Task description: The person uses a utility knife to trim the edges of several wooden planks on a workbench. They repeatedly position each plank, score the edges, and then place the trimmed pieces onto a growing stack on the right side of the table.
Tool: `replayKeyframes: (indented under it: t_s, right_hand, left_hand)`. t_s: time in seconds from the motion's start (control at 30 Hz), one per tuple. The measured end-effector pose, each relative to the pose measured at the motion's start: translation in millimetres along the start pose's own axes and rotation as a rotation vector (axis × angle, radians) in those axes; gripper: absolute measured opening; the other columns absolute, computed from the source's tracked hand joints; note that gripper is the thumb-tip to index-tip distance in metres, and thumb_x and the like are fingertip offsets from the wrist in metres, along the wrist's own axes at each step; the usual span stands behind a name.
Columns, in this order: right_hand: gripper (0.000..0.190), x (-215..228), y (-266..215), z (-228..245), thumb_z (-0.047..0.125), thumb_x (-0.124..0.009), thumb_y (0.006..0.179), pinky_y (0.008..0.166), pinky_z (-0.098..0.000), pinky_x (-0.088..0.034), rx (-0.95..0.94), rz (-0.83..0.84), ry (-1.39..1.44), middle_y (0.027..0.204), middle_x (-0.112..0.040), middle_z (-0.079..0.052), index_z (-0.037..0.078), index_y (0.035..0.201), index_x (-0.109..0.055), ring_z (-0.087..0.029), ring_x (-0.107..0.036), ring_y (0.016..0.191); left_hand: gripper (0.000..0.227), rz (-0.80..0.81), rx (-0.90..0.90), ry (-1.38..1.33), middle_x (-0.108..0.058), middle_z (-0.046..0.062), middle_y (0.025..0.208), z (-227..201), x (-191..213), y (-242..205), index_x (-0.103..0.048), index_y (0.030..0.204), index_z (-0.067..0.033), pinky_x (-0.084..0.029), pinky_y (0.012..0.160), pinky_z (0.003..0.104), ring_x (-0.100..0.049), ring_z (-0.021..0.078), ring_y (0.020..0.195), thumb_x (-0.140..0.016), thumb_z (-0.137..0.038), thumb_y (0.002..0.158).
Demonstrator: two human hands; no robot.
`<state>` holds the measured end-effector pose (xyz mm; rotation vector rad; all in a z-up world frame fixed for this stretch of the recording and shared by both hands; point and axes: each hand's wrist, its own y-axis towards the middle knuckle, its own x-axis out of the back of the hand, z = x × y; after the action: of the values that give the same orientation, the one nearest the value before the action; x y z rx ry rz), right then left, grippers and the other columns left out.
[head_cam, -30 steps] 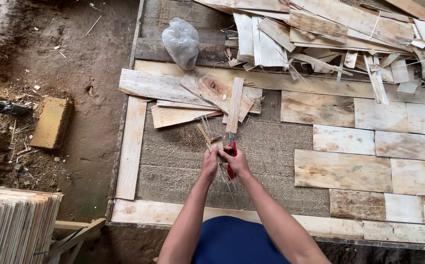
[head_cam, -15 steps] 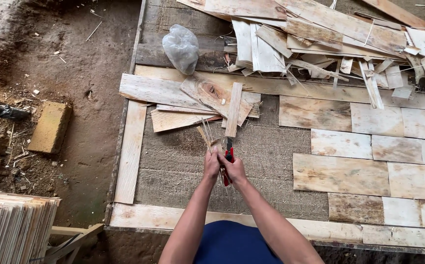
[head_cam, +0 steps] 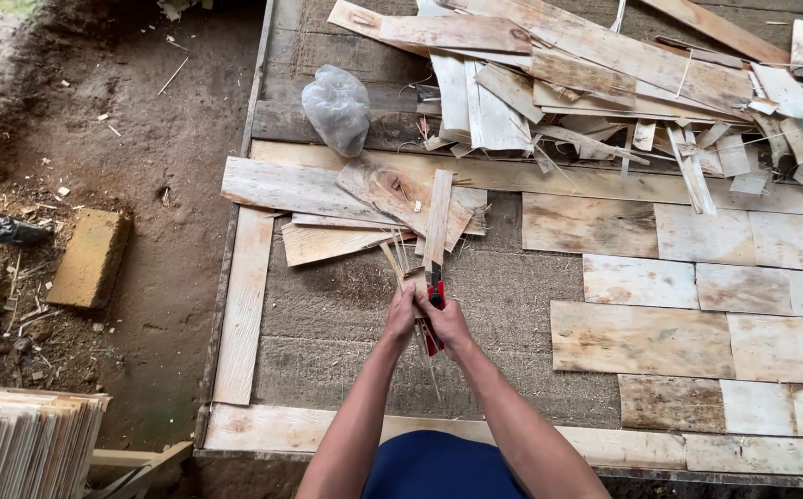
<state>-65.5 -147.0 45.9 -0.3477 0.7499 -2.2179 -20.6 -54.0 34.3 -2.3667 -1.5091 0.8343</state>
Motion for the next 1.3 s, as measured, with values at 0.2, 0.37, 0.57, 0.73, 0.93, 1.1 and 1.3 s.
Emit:
replayKeyframes:
  t_s: [0.2,0.37,0.57,0.73,0.93,1.1,1.3]
  right_hand:
    - [0.04,2.5,5.5,4.8,0.033,-0.093,0.079,0.055,-0.0336,-0.063,0.001,-0.03,0.047,0.08,-0.07,-0.012,0.006,0.098,-0.07,-0.022,-0.069,0.066]
    - [0.038,0.2,7.3,5.4,0.032,-0.093,0.079,0.054,-0.0332,-0.062,-0.007,-0.038,0.067,0.077,-0.07,-0.011,0.006,0.095,-0.069,-0.021,-0.068,0.063]
    - [0.037,2.0,6.9,8.4,0.03,-0.093,0.079,0.053,-0.0327,-0.062,-0.004,-0.065,0.104,0.074,-0.069,-0.011,0.006,0.091,-0.068,-0.02,-0.067,0.06]
    - [0.036,2.9,5.1,7.3,0.029,-0.093,0.079,0.052,-0.0323,-0.061,0.001,-0.081,0.136,0.071,-0.069,-0.011,0.006,0.089,-0.067,-0.02,-0.067,0.058]
    - [0.035,8.9,-0.7,2.6,0.028,-0.092,0.079,0.051,-0.0318,-0.06,0.003,-0.103,0.174,0.068,-0.068,-0.01,0.006,0.085,-0.066,-0.019,-0.066,0.055]
    - [0.034,14.7,-2.3,1.4,0.027,-0.092,0.079,0.049,-0.0313,-0.06,0.006,-0.125,0.21,0.064,-0.067,-0.01,0.006,0.081,-0.065,-0.019,-0.065,0.052]
    - [0.034,29.7,-3.6,0.5,0.025,-0.092,0.079,0.048,-0.0308,-0.059,0.007,-0.145,0.256,0.061,-0.067,-0.009,0.006,0.078,-0.064,-0.018,-0.064,0.049]
  left_hand:
    - [0.039,0.074,0.013,0.079,-0.073,0.015,0.112,2.4,-3.5,12.4,-0.061,0.122,-0.013,-0.049,0.096,0.047,-0.066,0.0257,0.099,-0.034,-0.038,0.112]
    - [0.036,0.057,0.001,-0.024,-0.072,0.012,0.105,0.6,-11.3,15.7,-0.062,0.12,-0.0113,-0.053,0.092,0.042,-0.066,0.0204,0.093,-0.039,-0.038,0.11]
    - [0.036,0.031,0.036,-0.254,-0.074,0.014,0.096,33.0,-6.6,38.7,-0.066,0.117,-0.0061,-0.059,0.076,0.038,-0.068,0.0195,0.078,-0.05,-0.036,0.105]
    - [0.038,0.051,0.095,-0.246,-0.075,0.016,0.096,12.0,-14.8,33.0,-0.07,0.115,-0.0071,-0.059,0.072,0.037,-0.067,0.0204,0.076,-0.051,-0.038,0.104]
    - [0.037,0.04,0.16,-0.255,-0.074,0.015,0.09,-5.7,-22.2,26.0,-0.074,0.11,-0.0046,-0.059,0.067,0.034,-0.067,0.0202,0.072,-0.057,-0.032,0.093]
    - [0.038,0.071,0.189,-0.246,-0.075,0.019,0.089,-5.0,-33.7,22.7,-0.076,0.107,-0.0002,-0.059,0.068,0.037,-0.068,0.022,0.072,-0.058,-0.03,0.09]
    - [0.058,0.104,0.149,-0.208,-0.068,0.018,0.128,-6.8,-42.8,23.7,-0.053,0.141,-0.009,-0.054,0.097,0.049,-0.067,0.0291,0.113,-0.069,-0.043,0.097]
